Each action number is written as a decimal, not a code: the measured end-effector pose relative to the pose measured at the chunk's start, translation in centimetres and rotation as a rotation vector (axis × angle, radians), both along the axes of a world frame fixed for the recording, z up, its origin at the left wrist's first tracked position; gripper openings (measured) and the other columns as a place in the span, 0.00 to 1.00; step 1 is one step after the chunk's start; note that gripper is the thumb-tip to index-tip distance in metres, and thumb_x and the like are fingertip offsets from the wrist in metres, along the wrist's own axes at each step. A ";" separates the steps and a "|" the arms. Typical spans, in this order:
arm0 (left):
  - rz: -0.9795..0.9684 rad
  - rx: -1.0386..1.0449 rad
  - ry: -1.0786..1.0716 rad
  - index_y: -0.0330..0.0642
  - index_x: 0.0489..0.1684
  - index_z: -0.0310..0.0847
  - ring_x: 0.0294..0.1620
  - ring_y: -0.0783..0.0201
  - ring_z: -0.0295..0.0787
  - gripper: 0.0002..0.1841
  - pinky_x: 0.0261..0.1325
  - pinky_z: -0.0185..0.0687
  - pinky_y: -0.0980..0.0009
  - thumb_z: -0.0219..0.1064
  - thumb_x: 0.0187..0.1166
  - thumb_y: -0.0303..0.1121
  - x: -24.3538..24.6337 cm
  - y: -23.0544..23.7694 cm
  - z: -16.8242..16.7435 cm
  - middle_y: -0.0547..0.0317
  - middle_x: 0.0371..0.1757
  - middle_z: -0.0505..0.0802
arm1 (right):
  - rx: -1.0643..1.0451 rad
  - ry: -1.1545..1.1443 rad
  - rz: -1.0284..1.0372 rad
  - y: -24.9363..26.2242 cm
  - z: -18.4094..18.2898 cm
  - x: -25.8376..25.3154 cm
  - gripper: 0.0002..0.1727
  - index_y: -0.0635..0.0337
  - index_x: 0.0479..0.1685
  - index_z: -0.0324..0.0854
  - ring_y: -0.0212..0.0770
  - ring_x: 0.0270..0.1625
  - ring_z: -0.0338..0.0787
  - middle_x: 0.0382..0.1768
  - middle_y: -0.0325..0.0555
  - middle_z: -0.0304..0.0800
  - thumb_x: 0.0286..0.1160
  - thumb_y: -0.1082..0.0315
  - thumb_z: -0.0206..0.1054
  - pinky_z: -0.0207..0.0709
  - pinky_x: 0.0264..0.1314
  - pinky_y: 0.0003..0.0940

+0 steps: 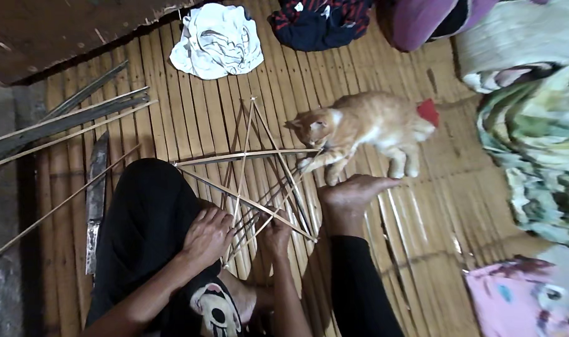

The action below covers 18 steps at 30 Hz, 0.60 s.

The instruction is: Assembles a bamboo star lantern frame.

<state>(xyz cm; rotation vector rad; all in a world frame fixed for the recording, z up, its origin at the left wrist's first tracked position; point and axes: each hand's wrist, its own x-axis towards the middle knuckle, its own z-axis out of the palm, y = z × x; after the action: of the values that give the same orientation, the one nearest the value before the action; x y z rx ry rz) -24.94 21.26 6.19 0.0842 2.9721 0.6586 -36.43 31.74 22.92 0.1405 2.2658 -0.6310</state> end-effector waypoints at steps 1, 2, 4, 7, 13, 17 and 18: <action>-0.003 -0.004 -0.005 0.37 0.54 0.90 0.65 0.47 0.90 0.17 0.69 0.80 0.50 0.64 0.83 0.41 -0.1 0.1 0.0 0.47 0.58 0.94 | 0.004 -0.006 0.009 0.0 0.2 -0.1 0.13 0.77 0.57 0.86 0.47 0.68 0.86 0.58 0.63 0.90 0.81 0.80 0.60 0.69 0.77 0.29; -0.006 -0.011 -0.009 0.37 0.54 0.90 0.64 0.47 0.90 0.17 0.69 0.80 0.50 0.63 0.83 0.41 -0.1 0.1 0.0 0.47 0.58 0.94 | 0.000 -0.005 0.011 0.0 0.2 -0.1 0.13 0.77 0.57 0.85 0.47 0.68 0.86 0.59 0.63 0.90 0.81 0.80 0.60 0.69 0.77 0.30; -0.009 -0.032 -0.029 0.36 0.54 0.90 0.65 0.47 0.90 0.17 0.70 0.79 0.51 0.63 0.84 0.40 -0.2 0.2 0.1 0.47 0.59 0.94 | -0.008 0.005 -0.005 0.2 0.1 0.0 0.14 0.77 0.57 0.85 0.48 0.68 0.86 0.58 0.63 0.90 0.81 0.80 0.60 0.69 0.77 0.30; -0.001 -0.049 -0.067 0.35 0.57 0.90 0.66 0.45 0.89 0.17 0.71 0.79 0.50 0.62 0.85 0.38 -0.5 0.3 0.3 0.45 0.60 0.93 | 0.032 -0.037 -0.010 -0.6 2.1 -0.4 0.14 0.76 0.60 0.84 0.48 0.70 0.85 0.61 0.63 0.89 0.82 0.79 0.60 0.68 0.78 0.30; 0.062 -0.049 -0.401 0.33 0.79 0.75 0.74 0.42 0.83 0.26 0.79 0.68 0.48 0.56 0.90 0.42 -2.3 1.0 2.1 0.39 0.69 0.89 | 0.042 -0.014 0.135 1.3 0.5 0.3 0.17 0.78 0.66 0.81 0.55 0.74 0.83 0.65 0.67 0.87 0.87 0.76 0.55 0.66 0.83 0.39; 0.299 0.289 -0.542 0.39 0.85 0.68 0.76 0.44 0.81 0.28 0.78 0.73 0.50 0.63 0.88 0.39 -4.4 1.2 2.9 0.39 0.81 0.78 | -0.021 0.089 -0.057 4.5 -5.4 3.2 0.22 0.77 0.76 0.73 0.57 0.84 0.74 0.77 0.67 0.78 0.88 0.74 0.55 0.59 0.89 0.43; 0.377 0.436 -0.509 0.38 0.82 0.71 0.75 0.46 0.81 0.26 0.78 0.76 0.52 0.65 0.86 0.34 -4.7 1.3 2.3 0.40 0.81 0.77 | -0.071 0.159 -0.147 5.5 -7.4 4.2 0.22 0.77 0.77 0.73 0.59 0.84 0.74 0.77 0.69 0.77 0.86 0.75 0.56 0.60 0.89 0.44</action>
<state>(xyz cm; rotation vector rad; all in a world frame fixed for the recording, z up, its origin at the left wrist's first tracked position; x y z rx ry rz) -29.63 22.51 8.46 -0.5395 2.3277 1.1579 -32.20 37.25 15.55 0.2310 2.3973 -0.8244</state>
